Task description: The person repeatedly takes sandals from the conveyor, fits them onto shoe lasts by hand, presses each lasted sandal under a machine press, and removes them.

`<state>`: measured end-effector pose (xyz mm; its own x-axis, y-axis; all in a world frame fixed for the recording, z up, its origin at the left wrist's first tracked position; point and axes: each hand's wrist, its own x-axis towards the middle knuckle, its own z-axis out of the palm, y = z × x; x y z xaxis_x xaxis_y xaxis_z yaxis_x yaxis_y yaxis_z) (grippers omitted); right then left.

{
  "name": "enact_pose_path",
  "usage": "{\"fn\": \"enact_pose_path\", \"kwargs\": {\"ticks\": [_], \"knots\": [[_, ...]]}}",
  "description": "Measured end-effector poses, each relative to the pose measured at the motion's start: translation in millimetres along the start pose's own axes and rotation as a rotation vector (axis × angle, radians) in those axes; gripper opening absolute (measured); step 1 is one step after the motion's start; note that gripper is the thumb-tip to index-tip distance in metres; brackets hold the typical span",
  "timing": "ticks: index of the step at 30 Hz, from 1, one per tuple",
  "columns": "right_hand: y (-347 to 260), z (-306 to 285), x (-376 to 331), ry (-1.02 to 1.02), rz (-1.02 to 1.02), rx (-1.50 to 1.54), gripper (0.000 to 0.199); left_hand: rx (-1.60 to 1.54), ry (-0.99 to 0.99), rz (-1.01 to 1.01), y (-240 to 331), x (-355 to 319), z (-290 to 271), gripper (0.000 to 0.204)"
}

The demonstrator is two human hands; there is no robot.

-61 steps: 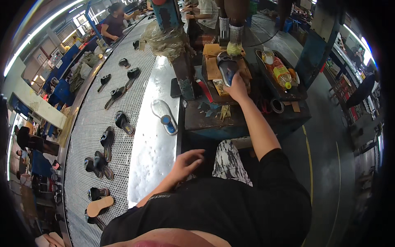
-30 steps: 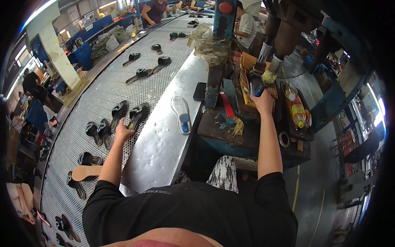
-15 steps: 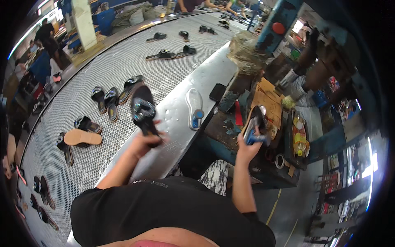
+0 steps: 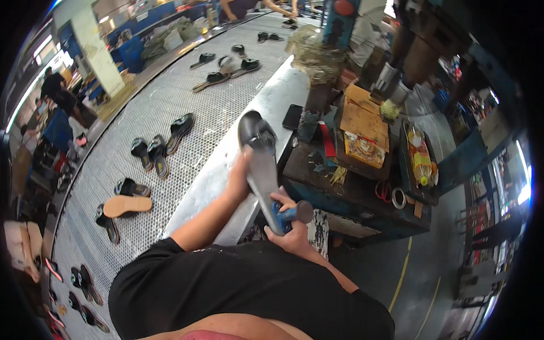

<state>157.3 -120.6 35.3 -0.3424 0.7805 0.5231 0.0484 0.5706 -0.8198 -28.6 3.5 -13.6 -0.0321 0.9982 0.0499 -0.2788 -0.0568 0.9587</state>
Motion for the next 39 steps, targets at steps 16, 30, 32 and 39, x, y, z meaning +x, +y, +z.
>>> {"fn": "enact_pose_path", "kwargs": {"ticks": [16,30,32,39], "knots": [[64,-158,55,0.582,0.330,-0.836,0.068,0.145,-0.992,-0.301,27,-153,16,0.037],[115,-229,70,0.482,0.614,-1.076,0.071,1.054,0.185,0.580,72,-67,-151,0.013],[121,-265,72,0.442,0.491,-1.116,0.076,1.150,0.248,0.492,82,-8,-181,0.046],[114,-292,82,0.724,0.213,-0.750,0.057,1.724,0.588,0.036,4,47,-236,0.059]]}}
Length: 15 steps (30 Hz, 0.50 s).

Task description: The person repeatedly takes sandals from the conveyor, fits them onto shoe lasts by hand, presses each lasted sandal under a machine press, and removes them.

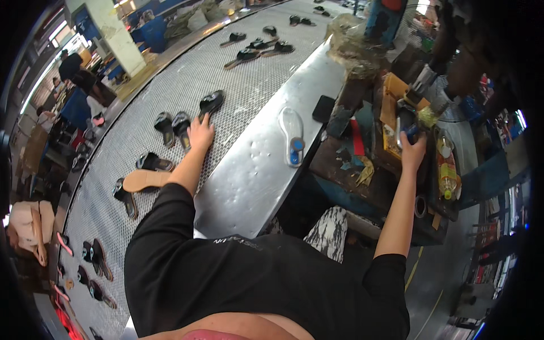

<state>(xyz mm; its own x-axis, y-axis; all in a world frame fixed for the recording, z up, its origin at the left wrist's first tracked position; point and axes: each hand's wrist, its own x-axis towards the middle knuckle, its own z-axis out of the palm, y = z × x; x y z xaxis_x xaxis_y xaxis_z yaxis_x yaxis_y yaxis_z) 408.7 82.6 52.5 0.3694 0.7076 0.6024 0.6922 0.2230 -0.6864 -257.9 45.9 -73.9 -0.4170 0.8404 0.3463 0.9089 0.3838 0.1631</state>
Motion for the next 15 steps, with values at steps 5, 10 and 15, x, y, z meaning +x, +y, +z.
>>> {"fn": "enact_pose_path", "kwargs": {"ticks": [5,10,15], "knots": [[-29,6,-4,-0.162,0.047,-0.322,0.050,-0.162,0.096,0.020,-17,-3,8,0.041],[-46,8,4,-0.270,0.078,-0.254,0.056,-1.375,0.206,-0.437,-40,-14,0,0.045],[26,19,-4,-0.210,0.130,-0.290,0.070,-2.091,-0.126,-0.266,45,-120,-99,0.056]]}}
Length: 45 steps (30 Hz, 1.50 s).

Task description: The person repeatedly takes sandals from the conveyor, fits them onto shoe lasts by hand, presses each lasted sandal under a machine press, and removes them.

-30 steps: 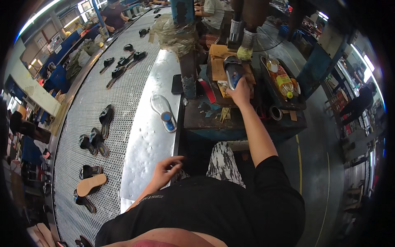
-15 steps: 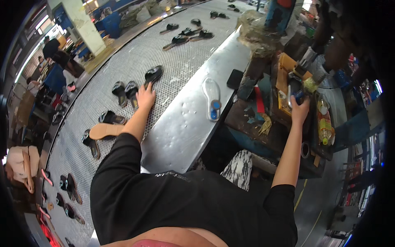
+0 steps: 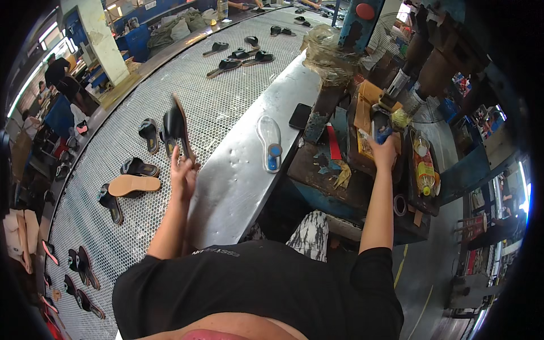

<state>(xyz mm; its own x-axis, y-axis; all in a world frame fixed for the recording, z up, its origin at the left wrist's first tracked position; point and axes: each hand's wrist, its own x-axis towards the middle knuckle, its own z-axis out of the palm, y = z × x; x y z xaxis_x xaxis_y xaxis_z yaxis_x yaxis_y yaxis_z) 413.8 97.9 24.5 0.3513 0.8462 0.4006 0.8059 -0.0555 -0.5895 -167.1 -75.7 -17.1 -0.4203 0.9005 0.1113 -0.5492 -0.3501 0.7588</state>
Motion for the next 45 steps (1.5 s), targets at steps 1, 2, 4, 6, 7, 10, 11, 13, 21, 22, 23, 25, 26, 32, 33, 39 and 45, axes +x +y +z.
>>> {"fn": "enact_pose_path", "kwargs": {"ticks": [1,2,4,6,7,10,11,13,21,22,23,25,26,32,33,39,45], "knots": [[-33,8,-12,0.010,0.052,-0.108,0.076,-0.037,-0.033,-0.024,-5,-18,-9,0.064],[-38,10,-18,0.003,0.049,-0.106,0.076,-0.082,-0.083,-0.067,-9,-33,-5,0.072],[-38,6,-31,0.028,0.142,-0.135,0.073,0.471,-0.291,-0.070,-9,-66,20,0.077],[-44,22,-77,0.159,0.048,0.048,0.069,0.381,-0.261,-0.281,-10,-107,58,0.075],[-78,26,-114,0.183,0.015,0.328,0.065,0.204,-0.284,-0.462,-15,-119,65,0.073],[-140,33,-218,0.108,-0.067,0.906,0.070,-0.220,-0.371,-0.950,-22,-131,106,0.062],[-163,23,-239,-0.005,-0.106,0.980,0.066,-0.298,-0.438,-1.017,-20,-126,122,0.055],[-193,12,-271,-0.195,-0.211,1.096,0.052,-0.276,-0.669,-1.006,-29,-70,126,0.056],[-205,5,-246,-0.565,-0.420,1.011,0.047,0.167,-0.226,-0.293,-62,51,146,0.035],[-207,-6,-240,-0.579,-0.377,1.012,0.048,0.270,-0.308,-0.306,-64,23,162,0.037],[-210,0,-232,-0.529,-0.358,1.008,0.048,0.555,-0.289,-0.155,-52,-6,192,0.039],[-218,18,-216,-0.331,-0.306,0.956,0.050,0.412,-0.465,-0.247,-81,-27,197,0.045],[-220,21,-201,-0.290,-0.286,0.946,0.050,0.253,-0.541,-0.281,-88,-15,205,0.048],[-224,59,-39,0.127,-0.303,0.513,0.055,0.461,-0.990,-0.355,-59,111,213,0.052],[-228,69,-3,0.134,-0.233,0.525,0.060,0.460,-1.018,-0.361,-61,133,210,0.052],[-232,171,228,-0.018,-0.083,-0.005,0.077,0.569,-1.202,-0.622,-75,261,183,0.046],[-214,353,308,0.015,-0.123,0.024,0.079,0.773,-0.846,-0.153,-90,416,96,0.032]]}}
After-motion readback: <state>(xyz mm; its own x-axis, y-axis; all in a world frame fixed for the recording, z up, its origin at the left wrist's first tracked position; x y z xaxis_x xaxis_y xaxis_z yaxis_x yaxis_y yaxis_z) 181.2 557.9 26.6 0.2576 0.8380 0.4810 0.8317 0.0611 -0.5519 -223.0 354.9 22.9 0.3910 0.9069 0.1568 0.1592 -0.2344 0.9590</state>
